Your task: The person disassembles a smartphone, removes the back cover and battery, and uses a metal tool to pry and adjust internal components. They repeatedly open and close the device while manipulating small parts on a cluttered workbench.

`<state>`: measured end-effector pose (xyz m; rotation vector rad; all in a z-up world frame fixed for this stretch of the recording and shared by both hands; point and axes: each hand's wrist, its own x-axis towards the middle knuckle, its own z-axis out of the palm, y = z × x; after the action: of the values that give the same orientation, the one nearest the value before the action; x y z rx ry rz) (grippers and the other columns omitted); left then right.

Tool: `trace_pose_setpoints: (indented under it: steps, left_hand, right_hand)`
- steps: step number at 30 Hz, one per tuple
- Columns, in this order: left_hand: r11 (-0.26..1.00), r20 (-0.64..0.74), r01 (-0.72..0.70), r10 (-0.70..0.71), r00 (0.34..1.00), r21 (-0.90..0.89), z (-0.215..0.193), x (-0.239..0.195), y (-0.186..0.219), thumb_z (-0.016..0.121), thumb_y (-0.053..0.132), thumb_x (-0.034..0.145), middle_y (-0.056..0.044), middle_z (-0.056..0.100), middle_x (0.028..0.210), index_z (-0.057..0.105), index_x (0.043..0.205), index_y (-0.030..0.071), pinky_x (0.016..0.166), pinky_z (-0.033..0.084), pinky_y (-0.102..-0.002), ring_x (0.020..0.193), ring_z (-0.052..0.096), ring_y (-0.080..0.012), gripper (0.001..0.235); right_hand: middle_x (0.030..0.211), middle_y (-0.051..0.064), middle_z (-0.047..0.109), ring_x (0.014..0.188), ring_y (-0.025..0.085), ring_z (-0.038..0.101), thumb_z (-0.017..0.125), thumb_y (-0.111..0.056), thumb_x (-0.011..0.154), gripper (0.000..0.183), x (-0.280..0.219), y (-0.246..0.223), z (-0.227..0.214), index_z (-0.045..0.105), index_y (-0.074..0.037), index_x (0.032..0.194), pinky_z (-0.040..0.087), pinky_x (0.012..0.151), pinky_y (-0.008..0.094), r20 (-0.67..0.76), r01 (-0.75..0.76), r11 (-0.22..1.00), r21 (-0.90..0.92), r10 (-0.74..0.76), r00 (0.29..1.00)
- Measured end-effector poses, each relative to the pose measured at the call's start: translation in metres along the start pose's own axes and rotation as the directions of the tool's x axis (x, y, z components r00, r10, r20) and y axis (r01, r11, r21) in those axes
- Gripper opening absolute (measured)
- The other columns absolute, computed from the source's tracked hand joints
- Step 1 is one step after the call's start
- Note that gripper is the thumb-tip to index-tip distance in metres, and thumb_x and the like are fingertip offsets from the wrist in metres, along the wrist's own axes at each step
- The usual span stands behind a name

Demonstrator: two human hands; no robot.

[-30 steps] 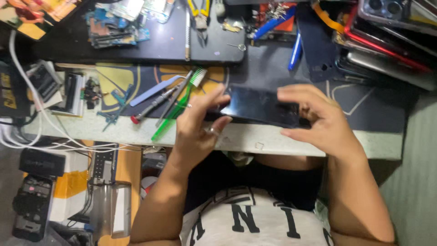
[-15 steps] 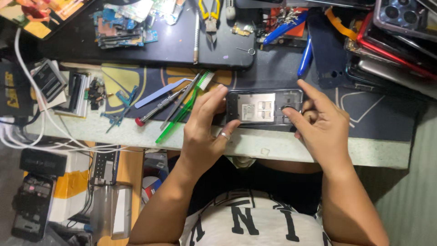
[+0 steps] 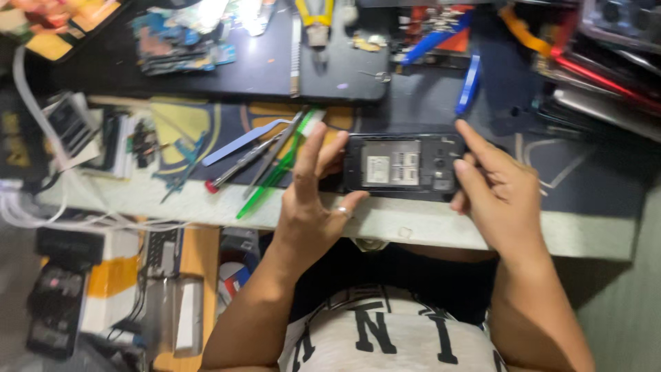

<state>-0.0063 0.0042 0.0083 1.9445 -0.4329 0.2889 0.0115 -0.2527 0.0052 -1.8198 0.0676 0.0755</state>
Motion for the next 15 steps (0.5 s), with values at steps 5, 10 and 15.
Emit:
trace_pose_setpoints:
  steps: [5,10,15]
  left_hand:
    - [0.997,-0.047,0.001,-0.004,0.999,-0.08,0.0012,-0.003,-0.0029,0.086,-0.002,0.089,-0.024,0.054,0.149,0.015,0.164,0.011,0.11,0.06,-0.035,0.129,0.067,-0.0303,0.105]
    - [0.989,-0.086,0.042,-0.055,0.995,-0.139,0.0046,-0.008,-0.0055,0.087,-0.002,0.088,-0.021,0.061,0.138,0.016,0.164,0.011,0.106,0.061,-0.035,0.119,0.07,-0.0263,0.105]
    - [0.989,-0.109,0.077,-0.091,0.99,-0.125,0.0065,-0.0102,-0.0073,0.089,-0.001,0.086,-0.015,0.066,0.116,0.019,0.163,0.011,0.101,0.063,-0.034,0.108,0.072,-0.0227,0.104]
  right_hand:
    - [0.093,0.0,0.06,0.059,0.006,0.058,0.059,0.002,0.101,0.046,-0.0014,-0.0029,0.006,0.06,-0.004,0.147,0.046,0.049,0.021,-0.045,-0.008,1.0,-0.014,0.007,0.999]
    - [0.089,-0.001,0.061,0.058,0.004,0.056,0.059,0.002,0.103,0.045,-0.0005,-0.0048,0.0092,0.061,-0.004,0.147,0.044,0.05,0.02,-0.065,-0.009,0.999,-0.049,0.006,0.998]
    - [0.088,0.0,0.066,0.058,0.002,0.051,0.059,0.001,0.104,0.041,-0.0012,-0.0079,0.0109,0.063,-0.004,0.145,0.041,0.051,0.02,-0.069,0.039,0.989,-0.14,-0.049,0.996]
